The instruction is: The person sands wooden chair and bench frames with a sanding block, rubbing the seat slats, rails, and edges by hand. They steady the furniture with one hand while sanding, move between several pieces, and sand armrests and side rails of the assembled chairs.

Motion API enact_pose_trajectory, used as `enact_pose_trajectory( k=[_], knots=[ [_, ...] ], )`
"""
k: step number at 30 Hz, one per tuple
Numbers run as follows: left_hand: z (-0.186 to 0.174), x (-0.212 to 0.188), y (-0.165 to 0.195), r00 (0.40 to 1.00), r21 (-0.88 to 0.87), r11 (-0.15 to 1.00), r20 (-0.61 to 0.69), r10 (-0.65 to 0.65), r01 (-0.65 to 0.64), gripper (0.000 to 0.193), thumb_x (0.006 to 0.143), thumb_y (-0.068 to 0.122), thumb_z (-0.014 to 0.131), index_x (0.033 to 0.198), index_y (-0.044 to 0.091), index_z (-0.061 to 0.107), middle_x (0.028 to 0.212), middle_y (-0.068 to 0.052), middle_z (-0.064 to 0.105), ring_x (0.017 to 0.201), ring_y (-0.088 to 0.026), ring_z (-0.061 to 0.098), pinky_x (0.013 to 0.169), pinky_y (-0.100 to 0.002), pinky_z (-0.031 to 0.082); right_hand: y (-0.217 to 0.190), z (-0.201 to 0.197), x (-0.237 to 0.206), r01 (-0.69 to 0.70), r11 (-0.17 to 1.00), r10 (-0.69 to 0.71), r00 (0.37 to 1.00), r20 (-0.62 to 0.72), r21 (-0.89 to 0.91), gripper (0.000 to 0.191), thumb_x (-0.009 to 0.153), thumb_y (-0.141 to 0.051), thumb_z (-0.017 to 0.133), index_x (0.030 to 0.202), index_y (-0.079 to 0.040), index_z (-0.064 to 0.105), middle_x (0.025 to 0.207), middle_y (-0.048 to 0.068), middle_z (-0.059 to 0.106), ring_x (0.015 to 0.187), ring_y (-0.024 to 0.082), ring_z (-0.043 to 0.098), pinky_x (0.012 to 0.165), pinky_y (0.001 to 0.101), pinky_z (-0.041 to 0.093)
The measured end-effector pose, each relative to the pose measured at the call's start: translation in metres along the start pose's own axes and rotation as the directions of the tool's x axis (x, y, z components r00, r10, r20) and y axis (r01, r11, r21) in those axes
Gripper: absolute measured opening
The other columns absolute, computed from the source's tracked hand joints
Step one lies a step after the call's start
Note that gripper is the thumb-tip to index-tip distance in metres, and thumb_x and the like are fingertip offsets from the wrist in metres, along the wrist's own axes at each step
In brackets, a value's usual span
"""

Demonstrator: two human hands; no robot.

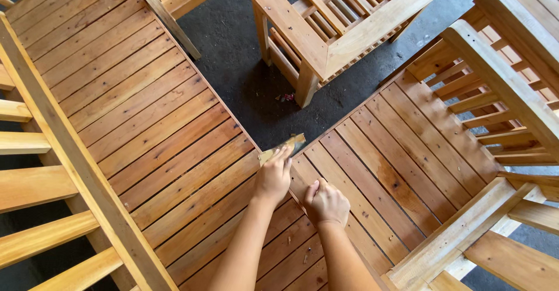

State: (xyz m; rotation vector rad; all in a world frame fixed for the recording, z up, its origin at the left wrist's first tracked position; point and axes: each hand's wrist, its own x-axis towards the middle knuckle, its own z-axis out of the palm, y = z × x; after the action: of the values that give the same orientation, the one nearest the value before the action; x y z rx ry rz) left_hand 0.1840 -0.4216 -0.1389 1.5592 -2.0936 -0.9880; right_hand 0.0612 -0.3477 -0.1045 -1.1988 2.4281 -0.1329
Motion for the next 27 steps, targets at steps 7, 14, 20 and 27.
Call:
enact_pose_trajectory(
  k=[7,14,20,27],
  knots=[
    [0.007,0.002,-0.002,0.992,0.054,0.994,-0.088,0.096,-0.091,0.043,0.105,0.021,0.048,0.14,-0.001,0.058,0.149,-0.021,0.053,0.141,-0.037,0.048,0.118,-0.043,0.038,-0.001,-0.002,0.001,-0.003,1.0,0.003,1.0,-0.001,0.002,0.034,0.095,-0.035,0.043,0.085,-0.016,0.07,0.084,0.013,0.075,0.082,0.035,0.072,0.072,0.048,0.056],
    [0.006,-0.003,-0.002,0.995,-0.029,0.998,-0.085,0.045,-0.048,0.042,0.108,0.021,0.045,0.142,-0.002,0.057,0.15,-0.019,0.054,0.141,-0.036,0.049,0.114,-0.044,0.036,-0.002,-0.003,-0.001,0.049,0.999,-0.05,0.997,-0.065,-0.01,0.034,0.095,-0.034,0.045,0.087,-0.014,0.072,0.093,0.01,0.075,0.091,0.03,0.071,0.078,0.0449,0.056],
    [-0.003,0.001,0.006,0.994,0.002,1.0,-0.112,0.005,-0.005,0.044,0.107,0.02,0.044,0.143,-0.002,0.054,0.151,-0.021,0.052,0.141,-0.037,0.047,0.113,-0.043,0.036,-0.001,-0.001,-0.003,0.148,0.985,-0.166,0.946,-0.279,-0.084,0.029,0.086,-0.031,0.053,0.091,-0.016,0.077,0.096,0.005,0.075,0.101,0.027,0.063,0.099,0.0495,0.042],
    [-0.02,-0.017,0.018,0.992,-0.059,0.998,-0.127,0.008,-0.016,0.043,0.105,0.018,0.047,0.141,-0.002,0.056,0.147,-0.025,0.055,0.135,-0.039,0.053,0.112,-0.042,0.043,-0.001,0.0,-0.003,0.116,0.991,-0.126,0.971,-0.202,-0.06,0.03,0.089,-0.031,0.052,0.093,-0.015,0.077,0.094,0.006,0.075,0.1,0.028,0.063,0.098,0.0479,0.042]
  ],
)
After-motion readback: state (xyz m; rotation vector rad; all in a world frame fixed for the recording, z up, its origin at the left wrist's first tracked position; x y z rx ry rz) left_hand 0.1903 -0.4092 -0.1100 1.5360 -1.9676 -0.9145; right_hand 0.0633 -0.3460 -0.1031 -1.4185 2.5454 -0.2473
